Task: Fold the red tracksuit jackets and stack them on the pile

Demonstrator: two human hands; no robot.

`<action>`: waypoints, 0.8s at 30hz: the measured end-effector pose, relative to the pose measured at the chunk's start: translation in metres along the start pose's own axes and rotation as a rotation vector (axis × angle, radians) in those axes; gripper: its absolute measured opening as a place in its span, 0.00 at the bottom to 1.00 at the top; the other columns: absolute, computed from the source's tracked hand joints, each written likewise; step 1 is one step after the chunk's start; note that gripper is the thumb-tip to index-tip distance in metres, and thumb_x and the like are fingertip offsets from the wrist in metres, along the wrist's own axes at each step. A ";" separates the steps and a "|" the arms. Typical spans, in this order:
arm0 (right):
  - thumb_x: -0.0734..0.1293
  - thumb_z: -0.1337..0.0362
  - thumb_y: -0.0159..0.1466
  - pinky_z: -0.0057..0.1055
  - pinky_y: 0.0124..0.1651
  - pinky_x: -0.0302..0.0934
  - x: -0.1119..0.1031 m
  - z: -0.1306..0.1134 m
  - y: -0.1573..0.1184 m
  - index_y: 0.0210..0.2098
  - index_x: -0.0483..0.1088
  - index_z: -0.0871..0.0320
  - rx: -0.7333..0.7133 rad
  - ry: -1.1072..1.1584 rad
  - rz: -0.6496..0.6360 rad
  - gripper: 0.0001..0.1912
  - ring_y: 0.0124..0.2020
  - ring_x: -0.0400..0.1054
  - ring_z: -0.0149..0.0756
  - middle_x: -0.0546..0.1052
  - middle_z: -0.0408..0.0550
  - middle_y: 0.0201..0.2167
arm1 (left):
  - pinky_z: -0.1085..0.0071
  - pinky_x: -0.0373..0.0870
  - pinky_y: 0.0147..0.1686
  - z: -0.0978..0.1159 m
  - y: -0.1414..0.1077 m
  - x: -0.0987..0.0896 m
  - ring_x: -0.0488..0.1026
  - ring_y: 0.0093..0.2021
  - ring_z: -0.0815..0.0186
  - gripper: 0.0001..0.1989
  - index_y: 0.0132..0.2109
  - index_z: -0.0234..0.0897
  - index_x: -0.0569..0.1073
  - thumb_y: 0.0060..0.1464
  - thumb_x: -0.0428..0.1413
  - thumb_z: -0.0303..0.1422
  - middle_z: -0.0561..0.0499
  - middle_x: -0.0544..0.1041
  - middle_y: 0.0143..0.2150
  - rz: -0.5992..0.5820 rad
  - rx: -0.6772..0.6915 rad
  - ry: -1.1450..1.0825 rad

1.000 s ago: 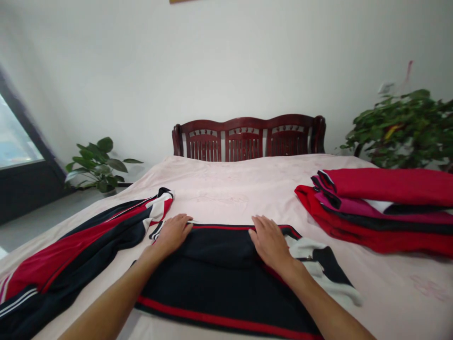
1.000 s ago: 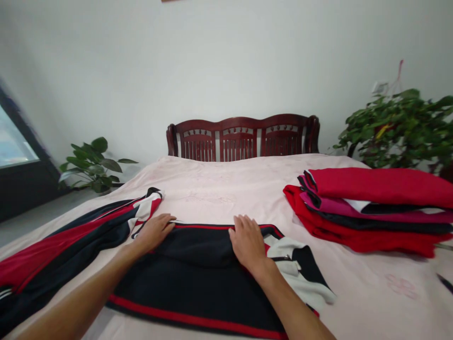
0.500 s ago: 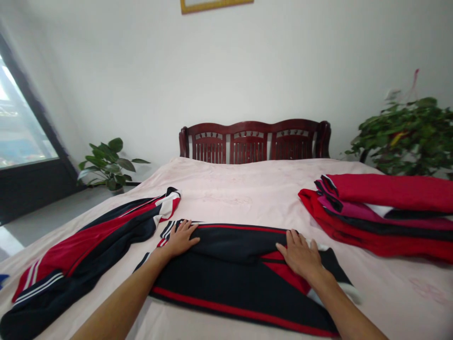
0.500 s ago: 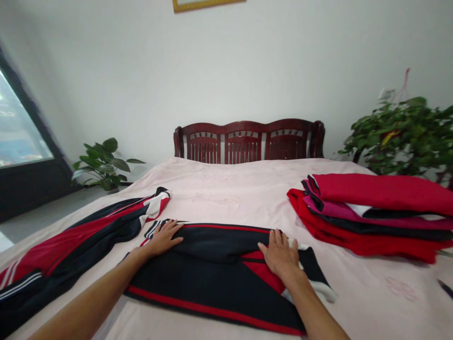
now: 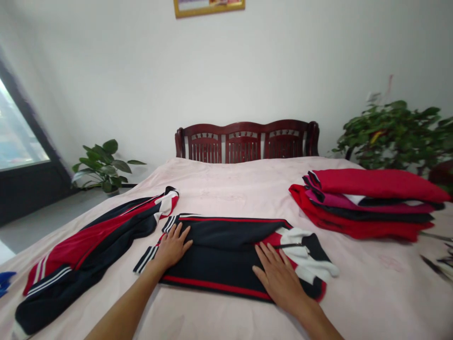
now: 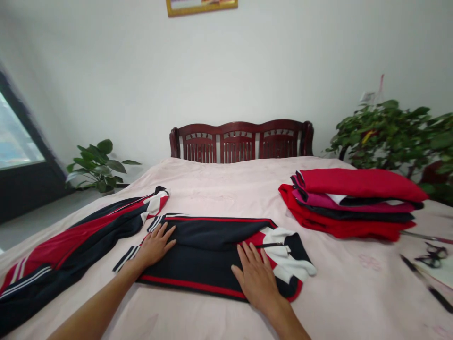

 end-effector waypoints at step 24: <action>0.49 0.48 0.70 0.47 0.48 0.64 -0.048 0.162 -0.022 0.62 0.60 0.68 0.823 0.017 0.124 0.34 0.54 0.68 0.58 0.72 0.66 0.55 | 0.52 0.60 0.62 0.002 -0.002 -0.001 0.54 0.71 0.48 0.28 0.68 0.46 0.63 0.64 0.47 0.46 0.41 0.60 0.71 0.076 -0.019 0.011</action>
Point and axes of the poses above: each hand's wrist, its own y-axis towards the middle knuckle, its own x-axis out of the palm, z = x × y, the point moved 6 cm from there along y, towards the middle knuckle
